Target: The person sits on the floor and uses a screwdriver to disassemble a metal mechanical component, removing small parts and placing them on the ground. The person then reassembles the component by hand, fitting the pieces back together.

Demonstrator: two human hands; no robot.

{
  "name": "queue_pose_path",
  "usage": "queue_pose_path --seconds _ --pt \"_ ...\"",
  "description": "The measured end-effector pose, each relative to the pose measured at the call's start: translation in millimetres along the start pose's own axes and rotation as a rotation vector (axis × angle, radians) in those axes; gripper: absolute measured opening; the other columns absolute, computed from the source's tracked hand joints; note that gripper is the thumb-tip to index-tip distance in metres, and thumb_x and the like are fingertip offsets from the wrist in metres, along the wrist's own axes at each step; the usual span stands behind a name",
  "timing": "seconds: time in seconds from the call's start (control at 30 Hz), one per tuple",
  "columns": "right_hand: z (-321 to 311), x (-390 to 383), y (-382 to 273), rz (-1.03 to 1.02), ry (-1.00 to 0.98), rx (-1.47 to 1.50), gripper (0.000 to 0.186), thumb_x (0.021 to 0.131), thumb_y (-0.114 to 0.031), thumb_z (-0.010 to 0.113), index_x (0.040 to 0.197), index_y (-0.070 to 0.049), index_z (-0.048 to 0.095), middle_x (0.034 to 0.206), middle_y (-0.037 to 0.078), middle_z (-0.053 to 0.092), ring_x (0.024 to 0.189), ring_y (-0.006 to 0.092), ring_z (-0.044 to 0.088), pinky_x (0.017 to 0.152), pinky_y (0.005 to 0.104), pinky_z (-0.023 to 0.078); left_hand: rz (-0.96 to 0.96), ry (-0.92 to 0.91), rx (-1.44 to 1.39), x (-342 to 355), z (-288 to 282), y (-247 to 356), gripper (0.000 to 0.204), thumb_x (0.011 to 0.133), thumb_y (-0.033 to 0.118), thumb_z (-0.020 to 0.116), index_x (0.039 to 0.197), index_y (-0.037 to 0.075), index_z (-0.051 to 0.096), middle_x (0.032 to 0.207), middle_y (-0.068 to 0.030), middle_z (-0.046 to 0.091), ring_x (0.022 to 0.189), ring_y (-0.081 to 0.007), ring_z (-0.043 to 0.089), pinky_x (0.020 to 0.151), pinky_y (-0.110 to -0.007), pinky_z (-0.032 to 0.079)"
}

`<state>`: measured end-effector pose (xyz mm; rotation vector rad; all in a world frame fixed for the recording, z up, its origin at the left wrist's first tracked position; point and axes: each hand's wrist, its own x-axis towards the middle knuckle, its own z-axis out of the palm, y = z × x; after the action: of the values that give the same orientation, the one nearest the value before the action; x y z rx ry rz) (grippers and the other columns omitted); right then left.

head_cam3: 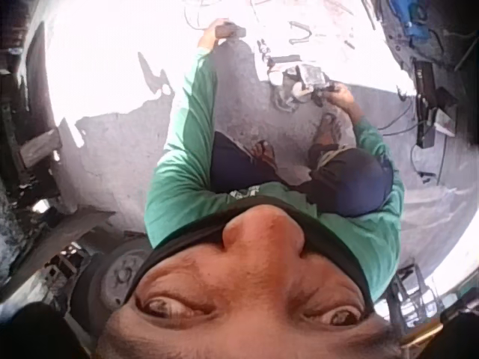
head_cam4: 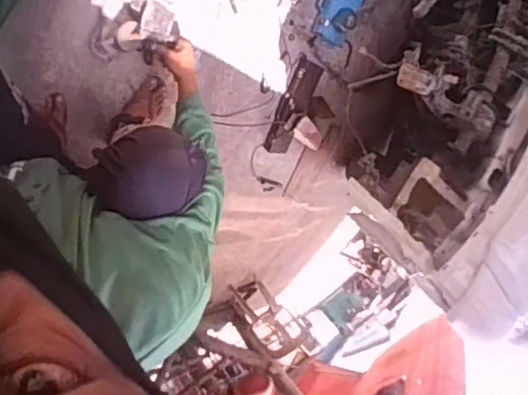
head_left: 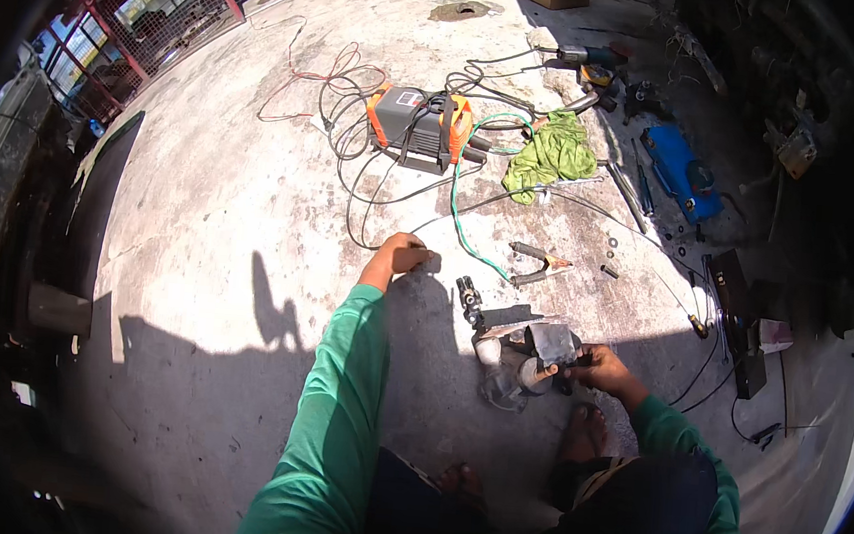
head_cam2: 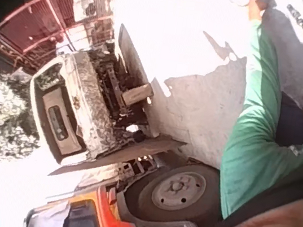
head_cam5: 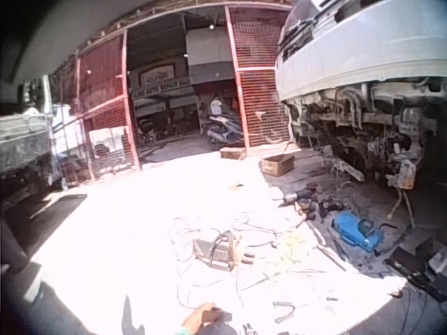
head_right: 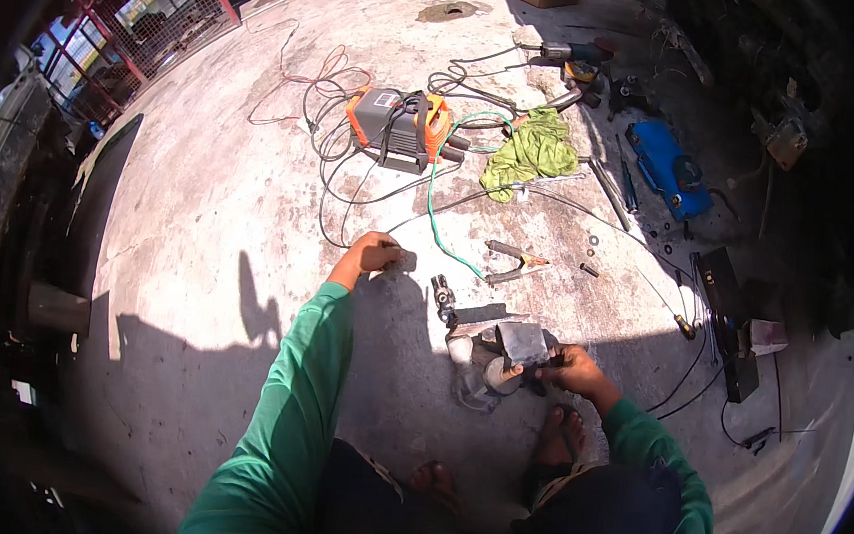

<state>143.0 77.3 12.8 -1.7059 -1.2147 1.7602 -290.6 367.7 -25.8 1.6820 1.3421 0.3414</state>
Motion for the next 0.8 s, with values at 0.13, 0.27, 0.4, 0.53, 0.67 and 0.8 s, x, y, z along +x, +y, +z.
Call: queue_pose_path --seconds 0.13,0.27,0.4,0.53,0.67,0.8 --pt "-5 -1 3 -0.011 -0.117 0.181 0.009 0.093 -0.011 0.077 0.088 -0.007 0.07 0.072 -0.005 0.063 0.062 0.0057 0.054 0.058 0.0251 0.043 0.004 -0.001 -0.172 -18 -13 -5 0.038 0.085 0.035 0.083 0.094 -0.001 0.077 0.081 -0.0104 0.074 0.069 -0.0197 0.066 0.063 -0.036 0.052" --pt "-16 -3 8 -0.053 -0.146 0.187 0.012 0.094 -0.011 0.074 0.084 -0.008 0.069 0.07 -0.004 0.061 0.063 0.006 0.054 0.06 0.0263 0.044 0.039 0.074 -0.078 -18 -17 2 0.041 0.087 0.037 0.083 0.093 -0.003 0.075 0.075 -0.0098 0.07 0.068 -0.0175 0.064 0.063 -0.036 0.051" --pt "-26 -13 10 -0.041 -0.106 0.128 0.01 0.094 -0.009 0.074 0.086 -0.007 0.069 0.073 -0.003 0.062 0.067 0.0066 0.057 0.063 0.0261 0.045 0.005 0.004 -0.112 -10 -11 -1 0.039 0.086 0.037 0.083 0.09 -0.001 0.075 0.076 -0.0111 0.071 0.07 -0.0217 0.065 0.067 -0.039 0.052" --pt "-18 -6 -3 -0.048 -0.149 0.193 0.005 0.095 -0.009 0.072 0.097 -0.005 0.071 0.08 -0.002 0.067 0.071 0.0081 0.061 0.067 0.0268 0.048 -0.029 0.005 -0.065 -5 -28 -21 0.04 0.082 0.04 0.085 0.09 0.002 0.078 0.08 -0.0101 0.074 0.074 -0.0215 0.068 0.069 -0.038 0.052" --pt "-26 -14 -4 -0.069 -0.207 0.275 0.015 0.097 -0.016 0.073 0.1 -0.001 0.069 0.083 0.002 0.068 0.073 0.0123 0.065 0.069 0.0286 0.053 0.019 0.024 -0.063 -3 -32 -21 0.042 0.082 0.041 0.085 0.091 0.0 0.078 0.074 -0.0069 0.07 0.065 -0.0169 0.062 0.061 -0.034 0.049" --pt "-46 -40 8 -0.02 -0.109 0.305 0.012 0.096 -0.011 0.071 0.099 0.0 0.067 0.082 0.007 0.069 0.071 0.0167 0.067 0.066 0.0322 0.055 0.02 0.018 0.017 2 -23 -2 0.041 0.085 0.04 0.083 0.091 0.0 0.078 0.072 -0.0066 0.07 0.062 -0.0166 0.064 0.06 -0.034 0.051"
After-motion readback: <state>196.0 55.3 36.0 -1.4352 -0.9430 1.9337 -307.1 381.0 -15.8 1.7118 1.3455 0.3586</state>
